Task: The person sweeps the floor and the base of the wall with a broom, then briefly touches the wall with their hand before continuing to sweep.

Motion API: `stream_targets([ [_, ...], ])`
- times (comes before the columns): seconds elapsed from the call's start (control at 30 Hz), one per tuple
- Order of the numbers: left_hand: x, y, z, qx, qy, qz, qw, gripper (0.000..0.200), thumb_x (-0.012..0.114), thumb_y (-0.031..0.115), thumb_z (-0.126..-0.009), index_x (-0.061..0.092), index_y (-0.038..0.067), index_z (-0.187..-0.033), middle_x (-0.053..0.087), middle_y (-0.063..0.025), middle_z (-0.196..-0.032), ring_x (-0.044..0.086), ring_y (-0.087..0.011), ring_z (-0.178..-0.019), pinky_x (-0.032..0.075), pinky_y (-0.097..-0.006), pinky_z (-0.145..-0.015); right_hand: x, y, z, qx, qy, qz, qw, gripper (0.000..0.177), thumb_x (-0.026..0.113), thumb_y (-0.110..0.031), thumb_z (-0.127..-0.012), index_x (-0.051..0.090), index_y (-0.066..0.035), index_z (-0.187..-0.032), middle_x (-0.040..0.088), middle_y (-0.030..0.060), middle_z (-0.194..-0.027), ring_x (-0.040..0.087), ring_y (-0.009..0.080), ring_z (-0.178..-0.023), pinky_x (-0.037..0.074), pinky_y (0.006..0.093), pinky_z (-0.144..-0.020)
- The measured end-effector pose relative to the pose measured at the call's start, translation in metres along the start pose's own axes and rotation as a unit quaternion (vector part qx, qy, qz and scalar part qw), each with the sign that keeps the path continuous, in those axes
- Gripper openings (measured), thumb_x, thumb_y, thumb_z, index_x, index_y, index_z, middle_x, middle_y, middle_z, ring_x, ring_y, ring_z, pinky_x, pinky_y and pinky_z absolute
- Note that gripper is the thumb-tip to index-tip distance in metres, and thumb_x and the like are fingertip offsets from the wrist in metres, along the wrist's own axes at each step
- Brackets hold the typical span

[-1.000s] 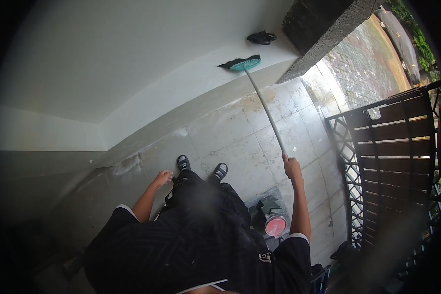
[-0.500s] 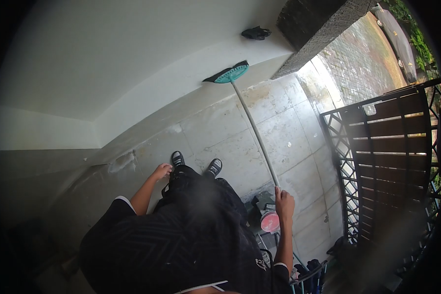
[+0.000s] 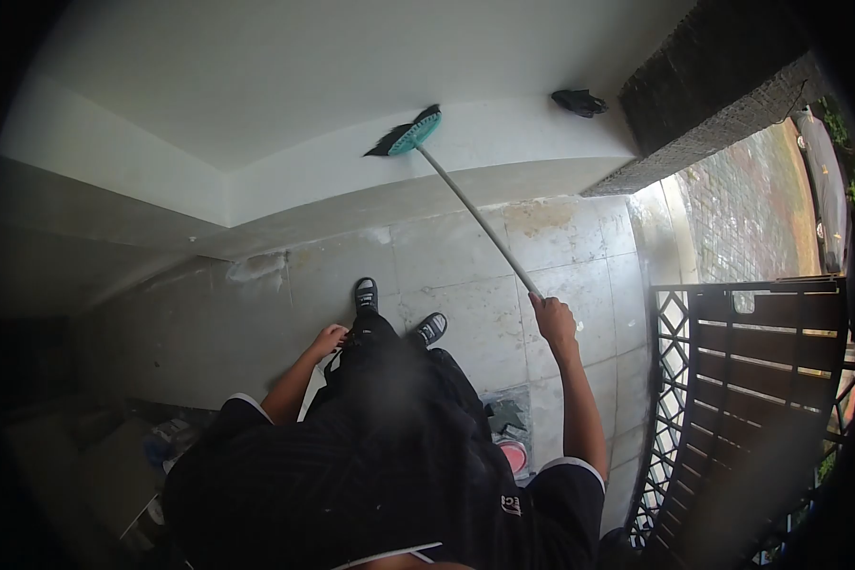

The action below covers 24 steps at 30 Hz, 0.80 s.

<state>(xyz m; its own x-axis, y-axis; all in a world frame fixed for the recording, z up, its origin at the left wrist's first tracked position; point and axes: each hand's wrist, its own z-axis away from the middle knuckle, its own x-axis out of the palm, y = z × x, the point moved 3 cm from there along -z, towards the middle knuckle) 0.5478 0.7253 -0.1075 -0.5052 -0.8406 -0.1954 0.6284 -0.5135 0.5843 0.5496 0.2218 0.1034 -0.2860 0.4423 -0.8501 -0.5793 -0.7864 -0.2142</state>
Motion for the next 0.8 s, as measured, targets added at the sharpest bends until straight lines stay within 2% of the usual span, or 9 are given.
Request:
stream_targets([
  [0.03, 0.001, 0.012, 0.018, -0.065, 0.012, 0.021, 0.998, 0.029, 0.043, 0.032, -0.077, 0.050, 0.009, -0.093, 0.053, -0.0043, -0.078, 0.049, -0.0126, -0.065, 0.038, -0.0261, -0.054, 0.003, 0.006, -0.001, 0.002, -0.011, 0.010, 1.000, 0.052, 0.036, -0.047, -0.077, 0.055, 0.002, -0.075, 0.054, 0.0233, -0.077, 0.053, 0.0369, -0.075, 0.042, 0.0422, -0.066],
  [0.23, -0.011, -0.046, 0.001, -0.077, -0.014, -0.017, 0.997, 0.032, 0.043, 0.033, -0.075, 0.049, 0.009, -0.095, 0.053, -0.0069, -0.080, 0.050, -0.0153, -0.065, 0.038, -0.0278, -0.053, -0.013, 0.061, 0.054, -0.035, -0.038, -0.003, 0.999, 0.057, 0.038, -0.048, -0.077, 0.055, 0.006, -0.067, 0.052, 0.0267, -0.069, 0.051, 0.0404, -0.069, 0.040, 0.0438, -0.063],
  [0.37, -0.013, -0.021, -0.005, -0.086, 0.010, -0.034, 0.996, 0.032, 0.043, 0.033, -0.074, 0.049, 0.009, -0.094, 0.053, -0.0066, -0.080, 0.050, -0.0149, -0.063, 0.038, -0.0282, -0.052, -0.022, 0.085, 0.122, 0.073, -0.020, -0.025, 0.997, 0.056, 0.039, -0.045, -0.077, 0.051, 0.008, -0.060, 0.049, 0.0277, -0.063, 0.050, 0.0408, -0.064, 0.037, 0.0436, -0.057],
  [0.43, -0.013, -0.010, -0.008, -0.056, 0.011, -0.031, 0.998, 0.031, 0.044, 0.033, -0.074, 0.050, 0.009, -0.093, 0.053, -0.0057, -0.079, 0.050, -0.0143, -0.063, 0.038, -0.0282, -0.052, -0.020, 0.090, 0.141, 0.072, 0.014, -0.036, 0.997, 0.056, 0.040, -0.043, -0.077, 0.048, 0.008, -0.055, 0.045, 0.0272, -0.057, 0.047, 0.0398, -0.055, 0.034, 0.0436, -0.051],
  [0.5, -0.012, 0.004, -0.010, 0.123, 0.012, -0.118, 0.985, 0.030, 0.045, 0.033, -0.074, 0.050, 0.009, -0.092, 0.053, -0.0050, -0.078, 0.050, -0.0135, -0.064, 0.039, -0.0280, -0.053, -0.033, 0.078, 0.153, 0.070, 0.031, -0.040, 0.996, 0.055, 0.041, -0.042, -0.078, 0.046, 0.008, -0.054, 0.041, 0.0263, -0.053, 0.044, 0.0384, -0.049, 0.031, 0.0429, -0.047],
  [0.63, -0.004, 0.044, 0.015, 0.072, 0.006, -0.025, 0.997, 0.029, 0.045, 0.032, -0.075, 0.051, 0.008, -0.091, 0.053, -0.0042, -0.077, 0.049, -0.0123, -0.065, 0.040, -0.0268, -0.055, -0.027, 0.060, 0.128, 0.056, 0.050, -0.062, 0.995, 0.048, 0.040, -0.037, -0.078, 0.051, 0.006, -0.060, 0.047, 0.0261, -0.062, 0.048, 0.0407, -0.060, 0.036, 0.0445, -0.054],
  [0.7, -0.001, 0.068, 0.032, 0.224, 0.051, -0.089, 0.969, 0.028, 0.045, 0.031, -0.076, 0.051, 0.008, -0.090, 0.052, -0.0032, -0.077, 0.048, -0.0115, -0.065, 0.041, -0.0257, -0.056, -0.005, 0.057, 0.088, 0.007, 0.107, -0.060, 0.992, 0.054, 0.039, -0.042, -0.078, 0.050, 0.005, -0.055, 0.048, 0.0238, -0.056, 0.048, 0.0379, -0.053, 0.035, 0.0427, -0.049],
  [0.73, -0.004, 0.061, 0.024, 0.225, 0.049, -0.091, 0.969, 0.028, 0.045, 0.031, -0.076, 0.051, 0.008, -0.090, 0.052, -0.0032, -0.077, 0.048, -0.0115, -0.065, 0.041, -0.0257, -0.056, -0.003, 0.045, 0.071, 0.023, 0.109, -0.064, 0.992, 0.053, 0.039, -0.042, -0.078, 0.051, 0.004, -0.056, 0.050, 0.0236, -0.057, 0.050, 0.0385, -0.057, 0.037, 0.0438, -0.052],
  [0.8, -0.010, 0.018, -0.012, 0.055, -0.031, -0.083, 0.995, 0.026, 0.044, 0.029, -0.077, 0.050, 0.007, -0.091, 0.052, -0.0027, -0.076, 0.048, -0.0112, -0.064, 0.040, -0.0249, -0.056, 0.002, 0.027, 0.044, 0.044, 0.079, -0.060, 0.994, 0.053, 0.036, -0.044, -0.079, 0.054, 0.004, -0.064, 0.052, 0.0249, -0.065, 0.051, 0.0400, -0.066, 0.040, 0.0437, -0.059],
])
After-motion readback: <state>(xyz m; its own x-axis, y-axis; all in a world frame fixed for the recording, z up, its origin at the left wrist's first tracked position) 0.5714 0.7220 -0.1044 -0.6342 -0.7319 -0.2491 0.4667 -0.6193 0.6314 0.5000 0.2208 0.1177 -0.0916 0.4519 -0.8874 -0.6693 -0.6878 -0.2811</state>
